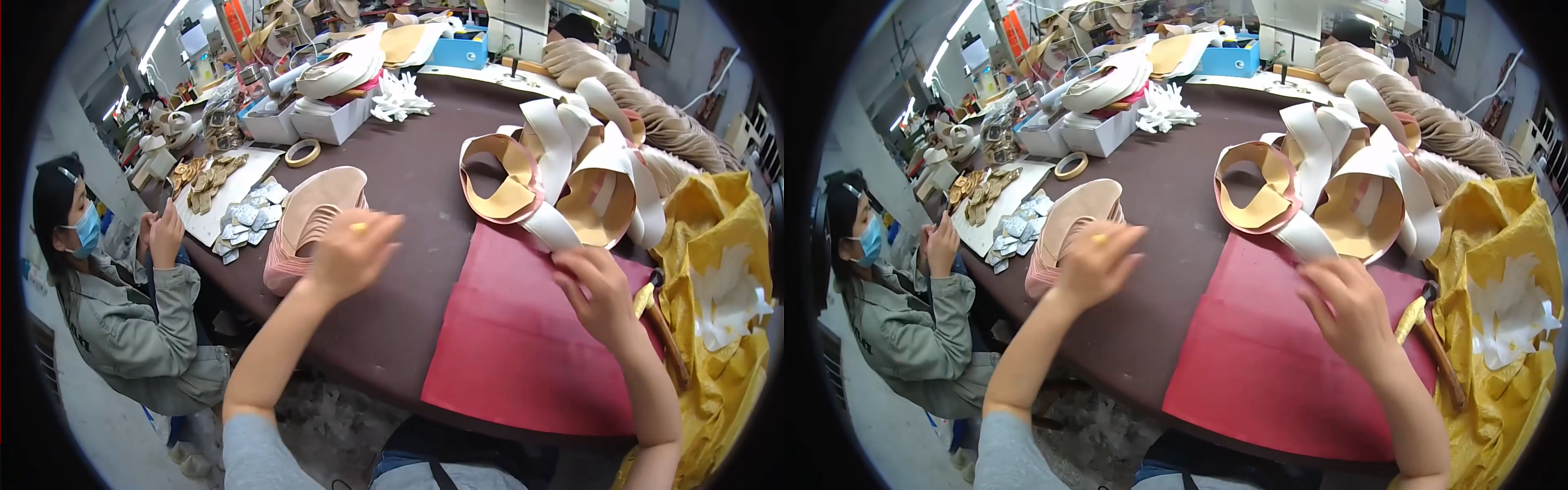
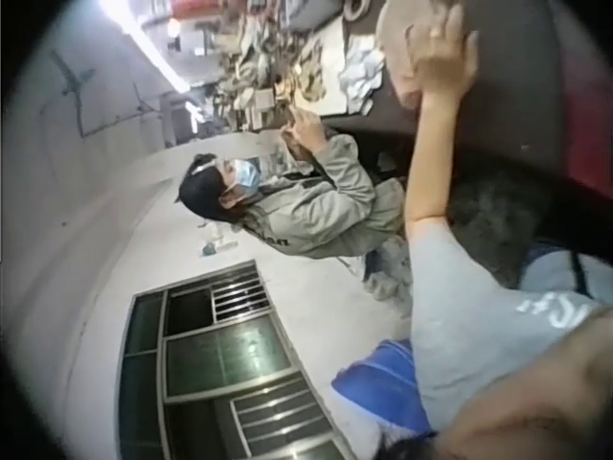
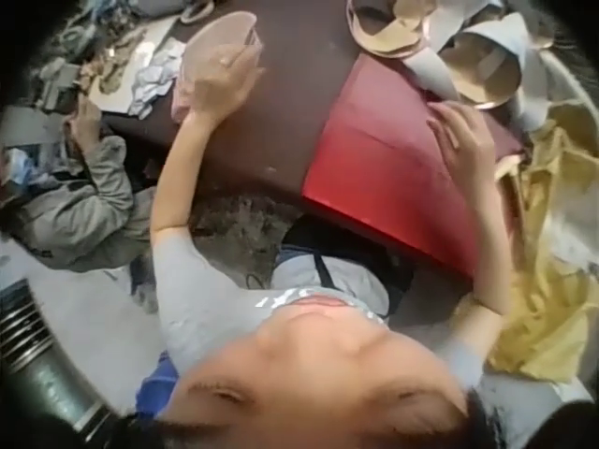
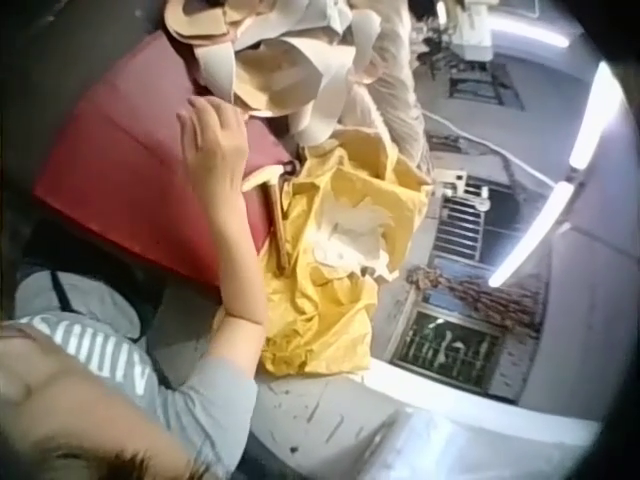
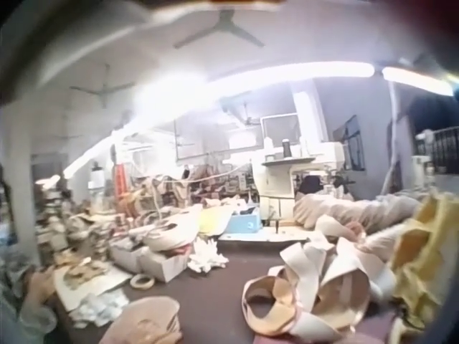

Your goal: Applying glue and assembling inner linings to shoe uppers on a workbench.

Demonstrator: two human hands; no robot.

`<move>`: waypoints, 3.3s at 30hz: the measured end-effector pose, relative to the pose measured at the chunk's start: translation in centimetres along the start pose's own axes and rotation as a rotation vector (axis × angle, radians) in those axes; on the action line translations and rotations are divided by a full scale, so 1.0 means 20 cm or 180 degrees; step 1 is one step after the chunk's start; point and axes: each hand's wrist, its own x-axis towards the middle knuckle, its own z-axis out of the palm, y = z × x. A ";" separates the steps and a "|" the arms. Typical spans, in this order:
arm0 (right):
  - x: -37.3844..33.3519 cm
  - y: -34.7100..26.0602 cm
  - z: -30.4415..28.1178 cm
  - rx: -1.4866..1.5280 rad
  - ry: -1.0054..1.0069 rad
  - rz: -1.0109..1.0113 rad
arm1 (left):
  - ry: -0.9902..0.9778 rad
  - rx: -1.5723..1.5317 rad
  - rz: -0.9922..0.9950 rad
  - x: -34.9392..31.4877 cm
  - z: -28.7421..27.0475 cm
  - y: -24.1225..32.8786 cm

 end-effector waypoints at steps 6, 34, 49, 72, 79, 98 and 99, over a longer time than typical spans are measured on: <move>0.34 0.28 0.18 0.0448 -0.0202 0.1256 | 0.0613 -0.0363 0.0816 0.54 0.86 0.16; 0.32 0.07 0.21 0.2669 -0.0373 0.1226 | -0.0062 -0.6095 -0.1953 0.36 -0.24 -0.07; -0.48 -0.11 -0.05 0.3177 0.0031 0.2804 | -0.0105 -0.1008 0.0614 -0.02 -0.18 1.05; -0.62 -0.32 -0.24 0.2873 0.0045 0.1892 | -0.0536 -0.2154 0.0413 0.36 -0.17 0.91; -0.60 -0.28 -0.29 0.0984 0.0680 0.1700 | -0.0946 -0.2672 -0.0831 0.39 -0.19 0.95; -0.57 -0.19 -0.26 0.3148 0.0324 0.2649 | -0.0371 -0.3373 -0.1363 0.17 -0.07 1.03; -0.58 -0.16 -0.22 0.2779 0.0089 0.2847 | -0.0827 -0.3396 -0.1588 0.15 0.00 1.01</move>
